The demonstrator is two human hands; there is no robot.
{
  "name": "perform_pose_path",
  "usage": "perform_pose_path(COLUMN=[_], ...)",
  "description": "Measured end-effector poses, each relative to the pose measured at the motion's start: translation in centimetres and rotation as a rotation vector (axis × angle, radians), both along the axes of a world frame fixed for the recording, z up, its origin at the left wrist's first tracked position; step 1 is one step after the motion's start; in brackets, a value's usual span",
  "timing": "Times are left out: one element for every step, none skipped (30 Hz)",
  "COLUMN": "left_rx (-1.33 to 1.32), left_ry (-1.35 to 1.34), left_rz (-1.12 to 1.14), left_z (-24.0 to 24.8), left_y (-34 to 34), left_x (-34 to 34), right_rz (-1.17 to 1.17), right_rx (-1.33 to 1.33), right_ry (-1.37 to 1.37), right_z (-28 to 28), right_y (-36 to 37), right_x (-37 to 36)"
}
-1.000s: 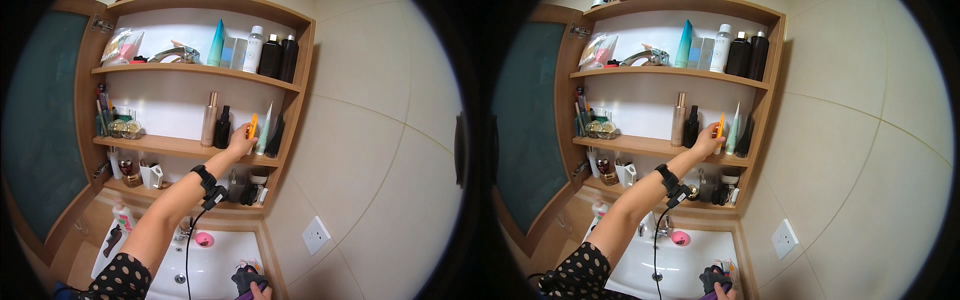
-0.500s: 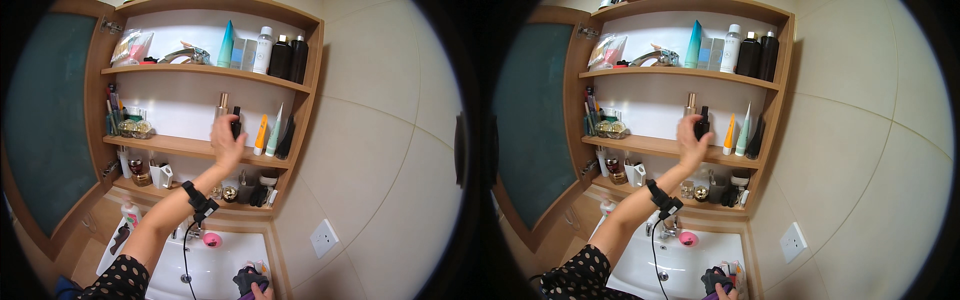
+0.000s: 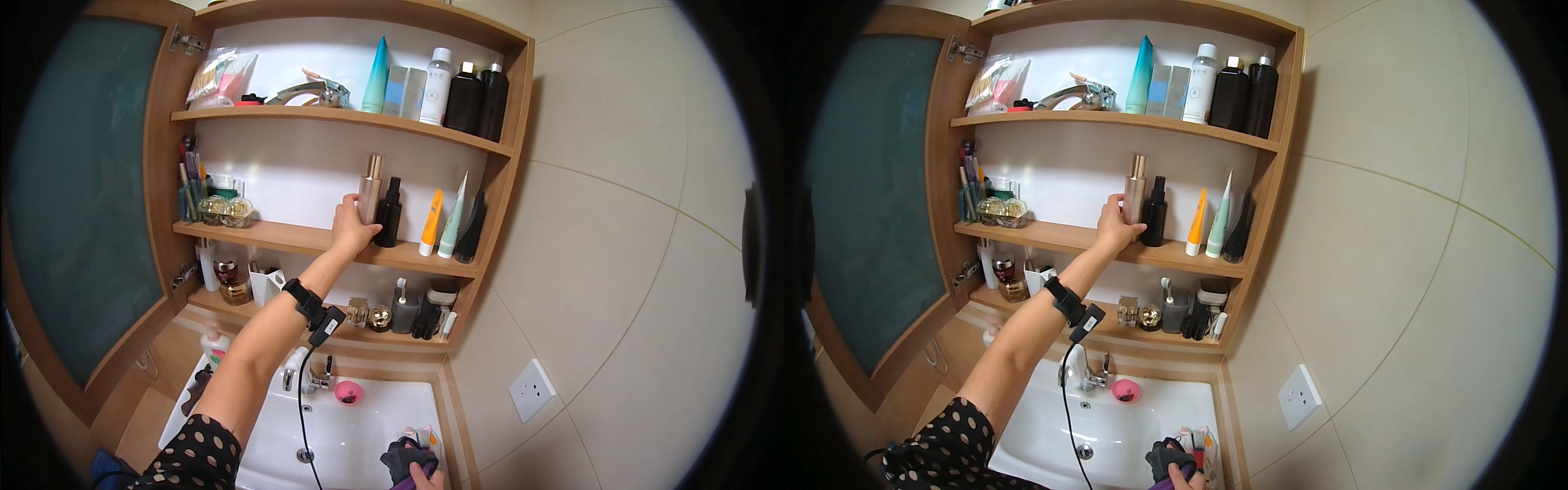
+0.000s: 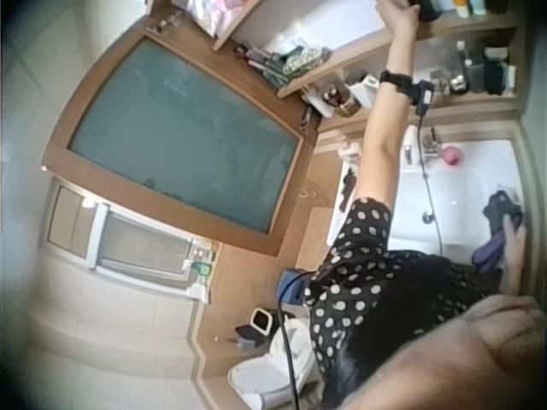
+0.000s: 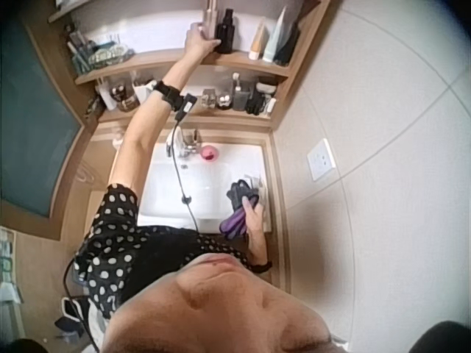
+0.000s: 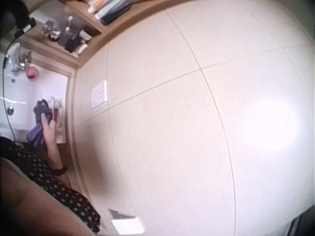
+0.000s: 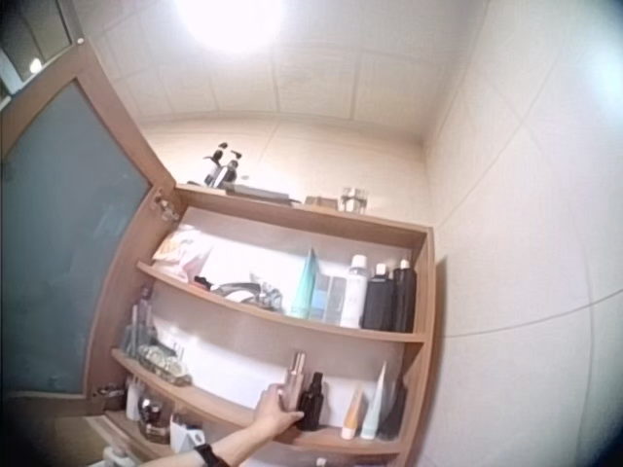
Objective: Cleaning and organizing bathroom supplies inside a medicine cabinet.
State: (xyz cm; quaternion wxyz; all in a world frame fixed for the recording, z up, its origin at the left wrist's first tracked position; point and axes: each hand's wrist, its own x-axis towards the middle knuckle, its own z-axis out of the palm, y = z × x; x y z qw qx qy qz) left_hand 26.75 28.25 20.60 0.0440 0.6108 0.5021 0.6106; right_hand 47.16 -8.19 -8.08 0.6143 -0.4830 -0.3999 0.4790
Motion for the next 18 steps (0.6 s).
perform_pose_path(left_rx=[-0.006,0.0,0.015,0.02,0.018,0.015,0.019,0.021,0.03,0.04,0.042,0.04,0.038,0.037,0.055,0.072,0.07,0.074], left_ry=[0.004,0.003,0.004,0.006,0.006,0.006,0.007,0.007,0.006,0.005,0.005,0.011,0.017,0.017,0.028,0.039,0.041,0.042], left_rz=[0.0,-0.005,-0.012,-0.006,0.001,0.001,-0.011,-0.016,-0.017,-0.018,-0.021,-0.026,-0.031,-0.033,-0.025,-0.015,-0.015,-0.024], left_z=[0.0,0.1,0.2,0.0,-0.2,-0.3,-0.2,-0.3,-0.3,-0.3,-0.3,-0.4,-0.3,-0.3,-0.3,-0.3,-0.3,-0.4], left_y=[-0.1,-0.3,-0.4,-0.4,-0.3,-0.2,-0.3,-0.4,-0.5,-0.4,-0.3,-0.1,-0.1,0.0,0.0,0.0,0.0,0.0], left_x=[0.2,0.5,1.0,0.8,0.6,0.4,0.6,0.9,1.1,1.2,1.4,1.5,1.7,1.9,2.1,2.1,2.2,2.2], right_rz=[-0.011,-0.024,-0.047,-0.039,-0.016,0.006,0.001,-0.009,-0.018,-0.021,-0.013,-0.004,-0.006,-0.019,-0.032,-0.032,-0.021,-0.01], right_rx=[0.008,0.015,0.026,0.023,0.006,-0.012,-0.009,-0.021,-0.035,-0.032,-0.044,-0.056,-0.056,-0.044,-0.033,-0.034,-0.052,-0.069], right_ry=[0.002,0.003,0.007,0.007,-0.003,-0.012,-0.012,-0.031,-0.051,-0.051,-0.046,-0.041,-0.04,-0.044,-0.048,-0.047,-0.07,-0.092], right_z=[-0.3,-0.5,-0.7,-0.9,-1.0,-1.0,-0.8,-0.5,-0.3,-0.2,-0.1,-0.1,-0.2,-0.3,-0.4,-0.1,0.6,0.9], right_y=[-0.1,-0.2,-0.3,-0.2,-0.1,0.1,-0.1,-0.4,-0.6,-0.6,-0.7,-0.8,-0.7,-0.6,-0.6,-0.6,-0.7,-0.8], right_x=[0.0,0.1,0.1,0.1,0.1,0.1,0.0,-0.1,-0.2,-0.2,-0.2,-0.3,-0.3,-0.3,-0.4,-0.4,-0.5,-0.6])
